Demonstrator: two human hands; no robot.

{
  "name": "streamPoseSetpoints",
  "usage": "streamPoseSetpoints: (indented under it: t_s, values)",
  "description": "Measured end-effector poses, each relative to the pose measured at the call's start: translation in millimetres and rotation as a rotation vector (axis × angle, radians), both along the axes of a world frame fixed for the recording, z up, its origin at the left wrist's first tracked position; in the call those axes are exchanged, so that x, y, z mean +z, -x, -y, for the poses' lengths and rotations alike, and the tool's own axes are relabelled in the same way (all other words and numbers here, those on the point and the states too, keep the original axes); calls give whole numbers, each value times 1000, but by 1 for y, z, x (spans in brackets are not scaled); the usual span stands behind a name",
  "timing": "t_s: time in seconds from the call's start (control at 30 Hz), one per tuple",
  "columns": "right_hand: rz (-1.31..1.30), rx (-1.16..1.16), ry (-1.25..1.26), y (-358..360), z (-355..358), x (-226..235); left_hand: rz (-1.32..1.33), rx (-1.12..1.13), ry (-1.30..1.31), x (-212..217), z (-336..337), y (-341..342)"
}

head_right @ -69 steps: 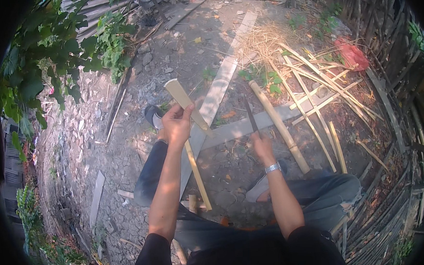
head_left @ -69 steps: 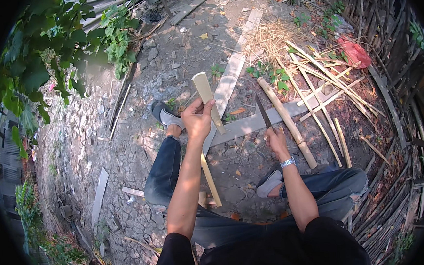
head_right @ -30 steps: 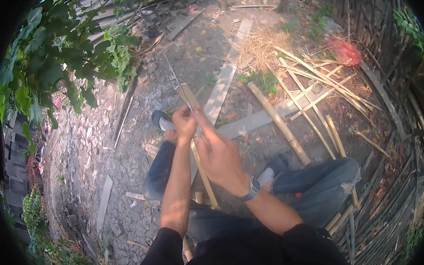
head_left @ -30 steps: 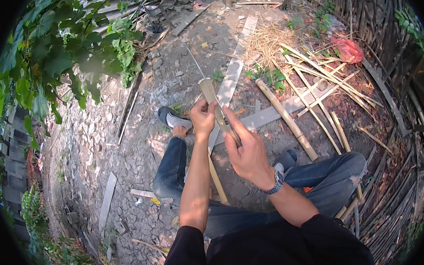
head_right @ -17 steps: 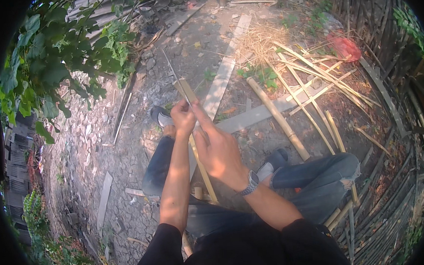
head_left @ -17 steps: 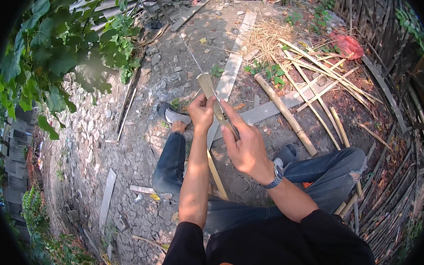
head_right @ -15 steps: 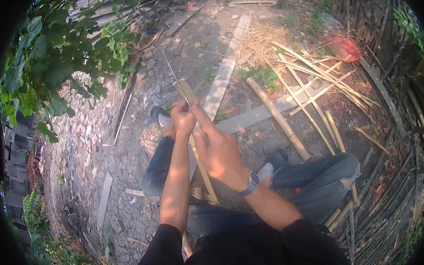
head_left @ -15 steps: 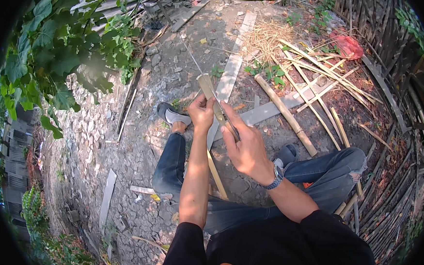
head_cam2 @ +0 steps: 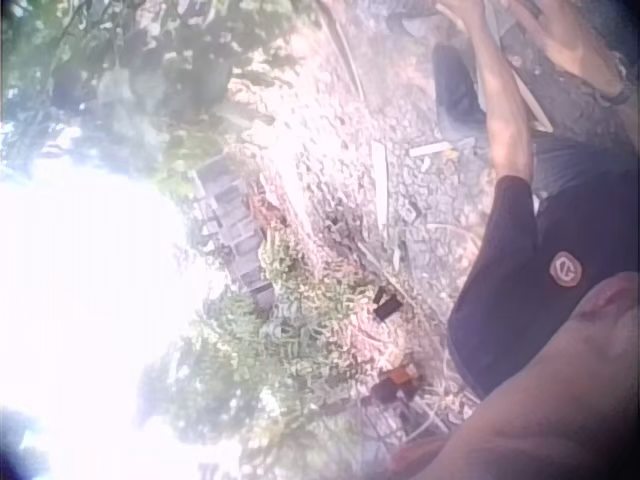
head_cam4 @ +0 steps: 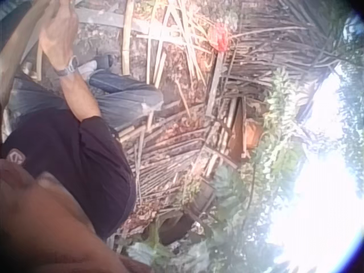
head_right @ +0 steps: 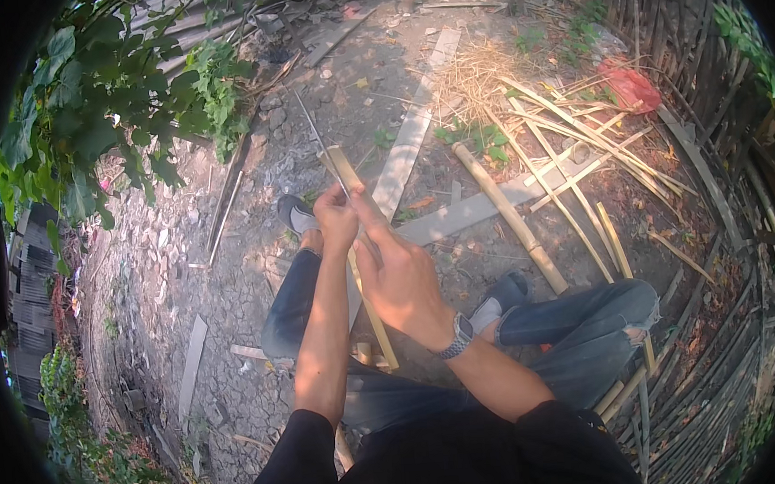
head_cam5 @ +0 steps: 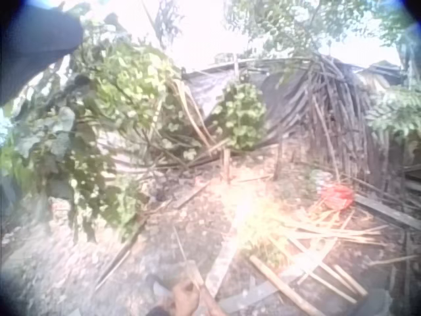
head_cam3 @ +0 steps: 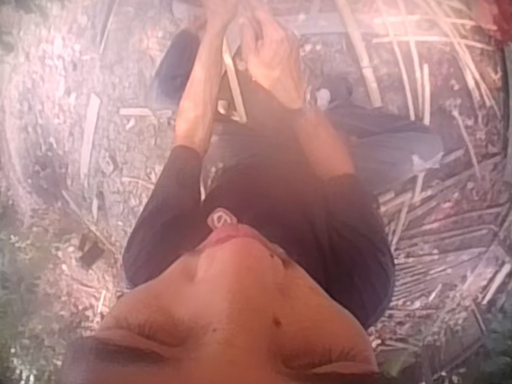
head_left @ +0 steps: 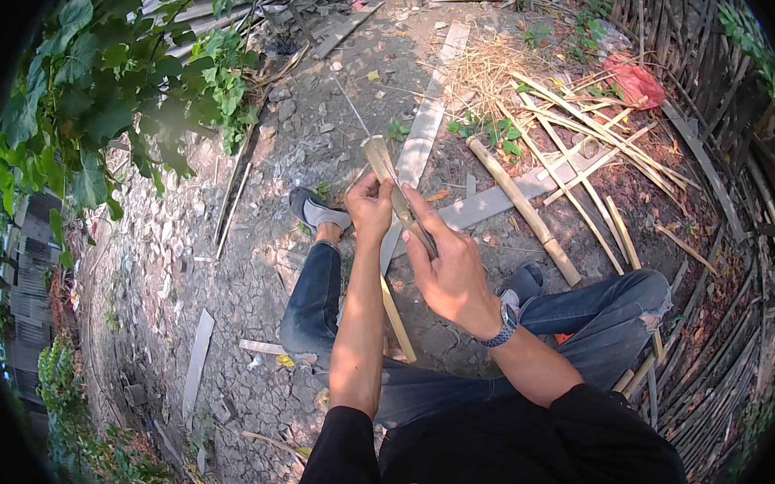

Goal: The person sits on the ground and uses a machete and a wooden mallet to split bamboo stalks into thin strips. They repeatedly position the bamboo, strike it with the mallet to drive the blade, and separate the resulting pieces.

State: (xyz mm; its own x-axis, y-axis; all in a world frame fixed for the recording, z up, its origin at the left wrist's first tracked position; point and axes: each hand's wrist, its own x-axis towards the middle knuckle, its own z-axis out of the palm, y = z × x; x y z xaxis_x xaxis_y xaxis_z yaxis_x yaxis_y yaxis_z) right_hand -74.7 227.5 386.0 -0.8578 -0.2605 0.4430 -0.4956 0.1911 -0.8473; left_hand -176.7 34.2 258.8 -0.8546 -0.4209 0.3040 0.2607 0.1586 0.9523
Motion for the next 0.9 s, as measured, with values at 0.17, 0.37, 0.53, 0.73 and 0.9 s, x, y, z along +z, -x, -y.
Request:
streamPoseSetpoints:
  t_s: [0.17,0.37,0.53,0.73,0.9]
  values:
    - [165,56,-68,-6,-3,14,11,24,20,4,3,-5]
    - [199,74,-148,-5,6,17,1,365,369,32,-16,-30]
    - [101,118,-8,-7,14,4,-30,68,-333,40,-35,-102]
    - [-28,54,105,-6,25,-14,134,-253,-545,93,-81,-160]
    - [177,146,124,-12,18,-7,110,-220,-535,85,-94,-163]
